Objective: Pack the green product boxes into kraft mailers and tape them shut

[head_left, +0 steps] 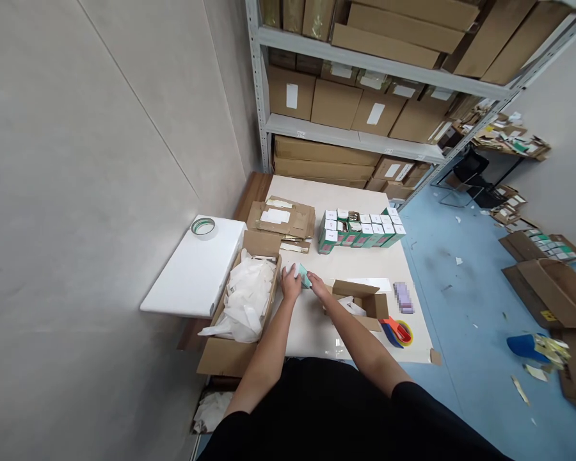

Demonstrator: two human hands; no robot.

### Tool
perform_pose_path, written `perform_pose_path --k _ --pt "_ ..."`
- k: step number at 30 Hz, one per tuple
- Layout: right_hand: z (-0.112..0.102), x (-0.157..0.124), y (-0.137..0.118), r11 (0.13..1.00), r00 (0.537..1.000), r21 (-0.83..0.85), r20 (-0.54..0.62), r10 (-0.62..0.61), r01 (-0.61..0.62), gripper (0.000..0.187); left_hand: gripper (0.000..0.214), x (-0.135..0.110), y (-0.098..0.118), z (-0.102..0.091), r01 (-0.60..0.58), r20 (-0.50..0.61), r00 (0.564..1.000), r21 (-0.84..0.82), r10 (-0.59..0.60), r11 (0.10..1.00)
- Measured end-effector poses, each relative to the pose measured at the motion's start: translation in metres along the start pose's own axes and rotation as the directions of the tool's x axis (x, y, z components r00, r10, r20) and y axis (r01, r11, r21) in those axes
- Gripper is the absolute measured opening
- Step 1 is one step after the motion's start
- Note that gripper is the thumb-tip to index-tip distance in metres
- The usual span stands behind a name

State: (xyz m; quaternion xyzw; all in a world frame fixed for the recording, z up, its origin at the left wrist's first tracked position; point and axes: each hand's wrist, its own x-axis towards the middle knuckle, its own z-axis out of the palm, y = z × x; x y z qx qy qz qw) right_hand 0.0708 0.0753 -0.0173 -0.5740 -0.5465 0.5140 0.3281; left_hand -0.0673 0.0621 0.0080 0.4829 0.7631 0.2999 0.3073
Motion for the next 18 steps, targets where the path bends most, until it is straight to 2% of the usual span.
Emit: perform_pose_path --k 3,5,7,10,14,18 --pt "-0.009 0.004 -0.002 1.0 0.997 0.013 -0.078 0.026 -0.025 0.059 0.057 -0.004 0.008 -0.012 -0.061 -0.068 0.996 -0.083 0.055 0.995" --pt "-0.017 0.004 -0.007 1.0 0.985 -0.023 -0.173 -0.023 0.019 0.066 0.056 -0.008 0.016 -0.023 -0.108 -0.119 0.989 -0.147 0.091 0.983" --pt "-0.03 0.003 -0.015 0.998 0.963 -0.05 -0.264 -0.057 0.045 0.074 0.057 -0.012 0.024 -0.035 -0.143 -0.157 0.981 -0.213 0.11 0.966" --pt "-0.055 -0.005 -0.032 0.999 0.938 -0.001 -0.344 -0.033 0.035 0.082 0.057 -0.017 0.037 -0.047 -0.178 -0.168 0.978 -0.365 0.123 0.914" --pt "-0.093 -0.028 -0.05 0.99 0.936 0.103 -0.348 -0.058 0.099 0.072 0.06 -0.024 0.052 -0.041 -0.115 -0.016 0.992 -0.536 0.126 0.836" --pt "-0.133 -0.068 -0.044 0.985 0.884 0.137 -0.466 -0.025 0.1 0.064 0.06 -0.041 0.068 -0.011 -0.097 0.137 0.975 -0.454 0.177 0.886"
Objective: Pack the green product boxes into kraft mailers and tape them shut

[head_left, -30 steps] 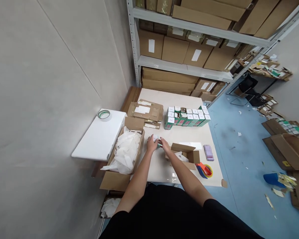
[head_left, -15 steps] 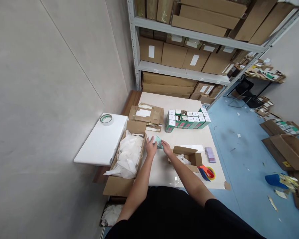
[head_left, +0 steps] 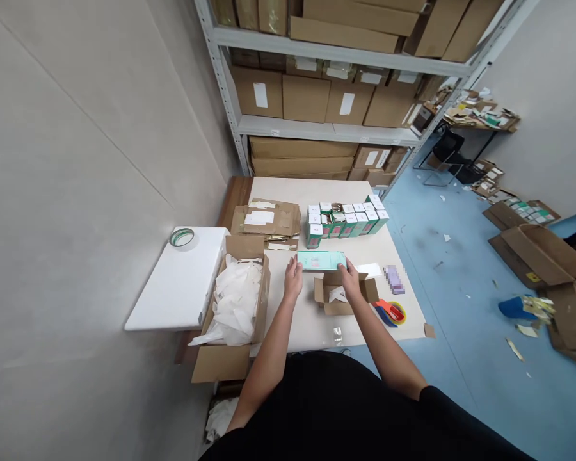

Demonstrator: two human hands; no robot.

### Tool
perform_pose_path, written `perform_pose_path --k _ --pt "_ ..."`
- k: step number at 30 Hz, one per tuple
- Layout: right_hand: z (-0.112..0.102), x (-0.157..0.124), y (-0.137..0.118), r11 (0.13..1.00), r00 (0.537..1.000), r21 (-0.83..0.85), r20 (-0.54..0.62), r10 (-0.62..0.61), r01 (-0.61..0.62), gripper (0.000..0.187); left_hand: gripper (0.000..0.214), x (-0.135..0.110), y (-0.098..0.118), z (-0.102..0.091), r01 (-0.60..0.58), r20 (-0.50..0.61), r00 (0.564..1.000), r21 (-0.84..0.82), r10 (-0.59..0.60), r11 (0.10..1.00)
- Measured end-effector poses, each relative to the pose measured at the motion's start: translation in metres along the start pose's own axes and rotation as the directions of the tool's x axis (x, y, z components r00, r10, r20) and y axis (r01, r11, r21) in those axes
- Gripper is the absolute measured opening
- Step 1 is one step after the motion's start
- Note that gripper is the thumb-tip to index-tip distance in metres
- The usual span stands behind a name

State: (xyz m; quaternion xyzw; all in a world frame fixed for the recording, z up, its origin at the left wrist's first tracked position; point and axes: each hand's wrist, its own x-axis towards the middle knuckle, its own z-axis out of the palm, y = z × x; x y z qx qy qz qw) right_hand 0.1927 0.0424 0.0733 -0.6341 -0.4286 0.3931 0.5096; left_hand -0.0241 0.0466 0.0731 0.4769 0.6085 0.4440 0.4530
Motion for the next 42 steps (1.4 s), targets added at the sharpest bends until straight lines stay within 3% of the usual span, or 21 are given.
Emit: perform_pose_path --k 4,7,13,15,20,23,26,32,34,38,42 --pt "-0.054 -0.023 0.012 0.991 0.981 -0.041 -0.158 0.117 -0.125 0.071 0.068 -0.024 0.001 0.047 0.061 0.205 0.975 0.105 -0.082 0.993" --pt "-0.084 -0.033 0.02 0.979 0.959 0.017 -0.196 0.203 -0.203 0.074 0.07 -0.04 0.001 0.073 0.108 0.268 0.952 0.159 -0.148 0.981" --pt "-0.126 -0.033 0.029 0.967 0.949 0.083 -0.188 0.253 -0.241 0.087 0.065 -0.043 -0.005 0.089 0.044 0.132 0.988 0.259 -0.08 0.965" --pt "-0.136 -0.035 0.032 0.968 0.954 0.101 -0.175 0.243 -0.228 0.087 0.062 -0.042 -0.009 0.092 0.031 0.133 0.989 0.29 -0.072 0.957" --pt "-0.15 -0.042 0.04 0.974 0.977 0.126 -0.069 0.199 -0.19 0.085 0.052 -0.049 -0.034 0.113 -0.109 0.309 0.949 0.519 -0.068 0.848" --pt "-0.157 -0.043 0.044 0.973 0.985 0.149 0.034 0.171 -0.174 0.086 0.072 -0.058 -0.054 0.127 -0.126 0.351 0.918 0.698 -0.183 0.705" --pt "-0.166 -0.041 0.043 0.977 0.983 0.158 0.138 0.124 -0.145 0.084 0.089 -0.068 -0.07 0.133 -0.133 0.313 0.923 0.805 -0.224 0.579" --pt "-0.186 -0.049 0.038 0.981 0.956 0.126 0.272 0.108 -0.147 0.083 0.033 -0.089 -0.076 0.14 -0.19 0.27 0.955 0.878 -0.127 0.44" --pt "-0.192 -0.054 0.039 0.984 0.944 0.108 0.314 0.1 -0.141 0.083 0.028 -0.1 -0.075 0.147 -0.16 0.22 0.971 0.887 -0.092 0.433" --pt "-0.195 -0.06 0.049 0.987 0.9 0.099 0.43 0.07 -0.124 0.084 0.025 -0.14 -0.082 0.16 -0.071 0.089 0.996 0.85 -0.01 0.522" --pt "-0.179 -0.06 0.061 0.989 0.845 0.104 0.533 0.036 -0.108 0.083 0.025 -0.191 -0.098 0.159 0.022 -0.035 0.999 0.802 0.011 0.598"
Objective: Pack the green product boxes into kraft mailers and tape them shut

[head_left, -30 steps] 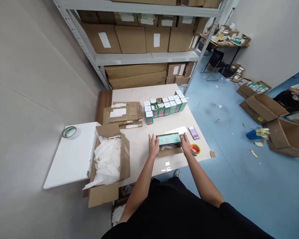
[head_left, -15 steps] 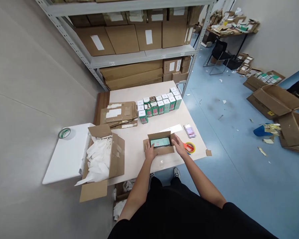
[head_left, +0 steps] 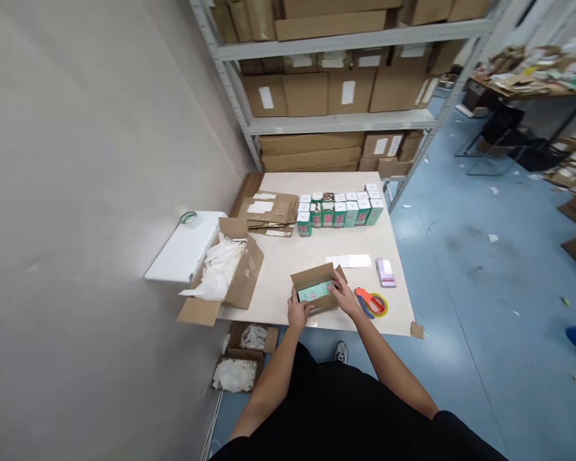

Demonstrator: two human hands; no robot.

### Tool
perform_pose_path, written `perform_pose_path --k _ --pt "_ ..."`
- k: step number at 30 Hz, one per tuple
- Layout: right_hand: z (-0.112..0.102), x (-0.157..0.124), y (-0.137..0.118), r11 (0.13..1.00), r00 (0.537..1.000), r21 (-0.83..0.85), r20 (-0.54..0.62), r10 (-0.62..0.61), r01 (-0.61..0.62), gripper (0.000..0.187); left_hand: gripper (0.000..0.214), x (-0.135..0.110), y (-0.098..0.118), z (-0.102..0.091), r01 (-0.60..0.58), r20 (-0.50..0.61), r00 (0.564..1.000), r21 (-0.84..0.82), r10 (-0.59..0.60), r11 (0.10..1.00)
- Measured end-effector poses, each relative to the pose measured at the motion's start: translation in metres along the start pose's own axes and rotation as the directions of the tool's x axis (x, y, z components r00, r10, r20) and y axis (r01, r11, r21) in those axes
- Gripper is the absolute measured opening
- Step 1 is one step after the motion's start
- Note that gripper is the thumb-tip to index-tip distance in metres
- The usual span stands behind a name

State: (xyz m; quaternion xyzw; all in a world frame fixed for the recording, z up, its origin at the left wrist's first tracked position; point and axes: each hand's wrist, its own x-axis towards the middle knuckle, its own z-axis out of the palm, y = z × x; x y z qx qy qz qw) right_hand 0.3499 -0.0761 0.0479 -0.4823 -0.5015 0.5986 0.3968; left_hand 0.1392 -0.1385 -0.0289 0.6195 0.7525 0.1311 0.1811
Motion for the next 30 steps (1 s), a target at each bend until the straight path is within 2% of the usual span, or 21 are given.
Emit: perform_pose_path --k 4,8,11,15,19,25,30 --pt "0.025 0.012 0.005 0.999 0.99 -0.05 0.144 -0.001 0.008 0.082 0.024 -0.038 -0.02 -0.008 0.068 -0.081 0.994 -0.035 -0.07 0.997" --pt "0.059 0.025 -0.003 0.996 0.965 -0.091 0.264 0.001 0.023 0.08 0.023 -0.057 -0.04 -0.031 0.147 -0.163 0.975 -0.047 -0.152 0.988" --pt "0.091 0.039 -0.018 0.99 0.942 -0.126 0.335 -0.015 0.06 0.081 0.024 -0.06 -0.055 -0.049 0.201 -0.217 0.953 -0.061 -0.209 0.978" --pt "0.146 0.067 -0.048 0.969 0.9 -0.163 0.425 -0.099 0.183 0.076 0.026 -0.055 -0.076 -0.071 0.268 -0.225 0.932 -0.099 -0.284 0.958" --pt "0.206 0.106 -0.074 0.923 0.855 -0.238 0.496 -0.153 0.303 0.069 0.029 -0.043 -0.095 -0.091 0.254 -0.224 0.933 -0.145 -0.281 0.956" --pt "0.292 0.179 -0.082 0.781 0.836 -0.449 0.524 -0.164 0.434 0.062 0.03 -0.027 -0.119 -0.11 0.23 -0.233 0.935 -0.18 -0.268 0.956" --pt "0.347 0.24 -0.076 0.555 0.812 -0.651 0.578 -0.079 0.518 0.056 0.025 -0.023 -0.129 -0.114 0.175 -0.232 0.947 -0.201 -0.221 0.964"
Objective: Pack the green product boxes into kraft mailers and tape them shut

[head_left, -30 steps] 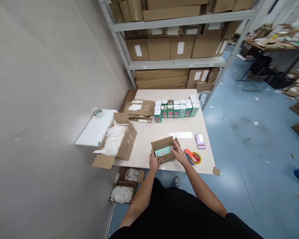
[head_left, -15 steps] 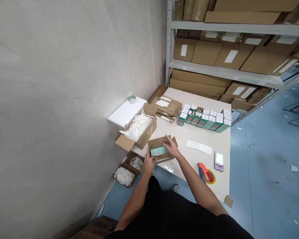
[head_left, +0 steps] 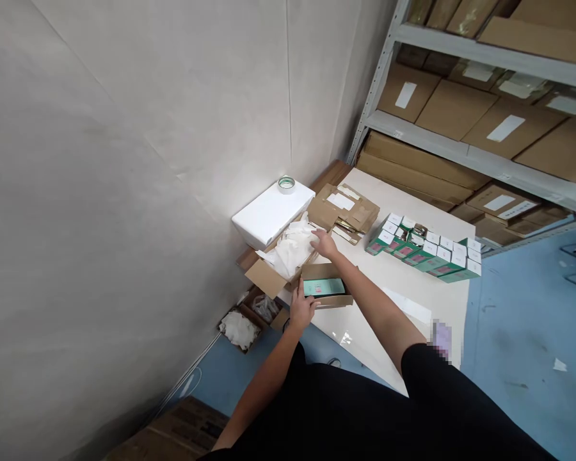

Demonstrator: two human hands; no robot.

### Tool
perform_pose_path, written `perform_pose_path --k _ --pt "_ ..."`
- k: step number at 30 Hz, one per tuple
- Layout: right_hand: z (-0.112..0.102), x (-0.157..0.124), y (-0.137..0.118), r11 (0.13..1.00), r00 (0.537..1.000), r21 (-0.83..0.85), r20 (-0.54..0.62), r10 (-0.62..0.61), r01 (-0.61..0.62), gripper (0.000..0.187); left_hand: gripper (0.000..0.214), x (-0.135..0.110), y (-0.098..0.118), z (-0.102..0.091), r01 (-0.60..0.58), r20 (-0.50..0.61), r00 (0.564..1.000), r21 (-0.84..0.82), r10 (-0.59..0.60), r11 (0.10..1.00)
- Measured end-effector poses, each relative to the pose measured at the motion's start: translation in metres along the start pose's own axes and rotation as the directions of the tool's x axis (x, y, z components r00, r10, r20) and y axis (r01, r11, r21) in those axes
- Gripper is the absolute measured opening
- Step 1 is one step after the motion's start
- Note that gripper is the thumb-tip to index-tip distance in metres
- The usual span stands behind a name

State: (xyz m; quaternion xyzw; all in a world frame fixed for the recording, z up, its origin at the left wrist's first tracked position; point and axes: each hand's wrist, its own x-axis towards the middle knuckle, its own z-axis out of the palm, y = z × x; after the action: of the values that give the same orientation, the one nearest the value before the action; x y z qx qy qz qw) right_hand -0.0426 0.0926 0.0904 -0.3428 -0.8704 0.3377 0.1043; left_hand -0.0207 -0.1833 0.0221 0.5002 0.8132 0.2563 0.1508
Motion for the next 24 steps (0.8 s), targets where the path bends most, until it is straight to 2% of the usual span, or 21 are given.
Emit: perform_pose_path --k 3,5,8,14,19,24 --pt "0.007 0.039 0.001 0.988 0.996 -0.148 0.062 0.057 -0.047 0.069 0.021 0.0 -0.002 0.0 -0.014 0.004 1.0 -0.01 0.014 1.0" --pt "0.012 0.057 0.002 0.973 0.986 -0.223 0.143 0.085 -0.051 0.078 0.019 0.0 -0.004 -0.001 -0.018 0.013 1.0 -0.018 0.018 1.0" --pt "0.019 0.073 0.003 0.956 0.966 -0.291 0.239 0.094 -0.021 0.072 0.019 0.001 -0.009 -0.002 -0.032 0.024 0.999 -0.042 0.033 0.999" --pt "0.023 0.079 -0.002 0.915 0.981 -0.401 0.159 0.112 -0.039 0.031 0.017 0.001 -0.016 -0.004 -0.051 0.038 0.998 -0.066 0.054 0.996" --pt "0.011 0.071 -0.004 0.914 0.991 -0.405 0.112 0.077 -0.025 0.024 0.016 0.001 -0.017 -0.004 -0.07 0.015 0.997 -0.055 0.071 0.996" --pt "0.004 0.066 0.002 0.915 0.985 -0.394 0.17 -0.016 0.083 0.019 0.014 0.002 -0.018 -0.002 -0.098 -0.013 0.995 -0.032 0.097 0.995"
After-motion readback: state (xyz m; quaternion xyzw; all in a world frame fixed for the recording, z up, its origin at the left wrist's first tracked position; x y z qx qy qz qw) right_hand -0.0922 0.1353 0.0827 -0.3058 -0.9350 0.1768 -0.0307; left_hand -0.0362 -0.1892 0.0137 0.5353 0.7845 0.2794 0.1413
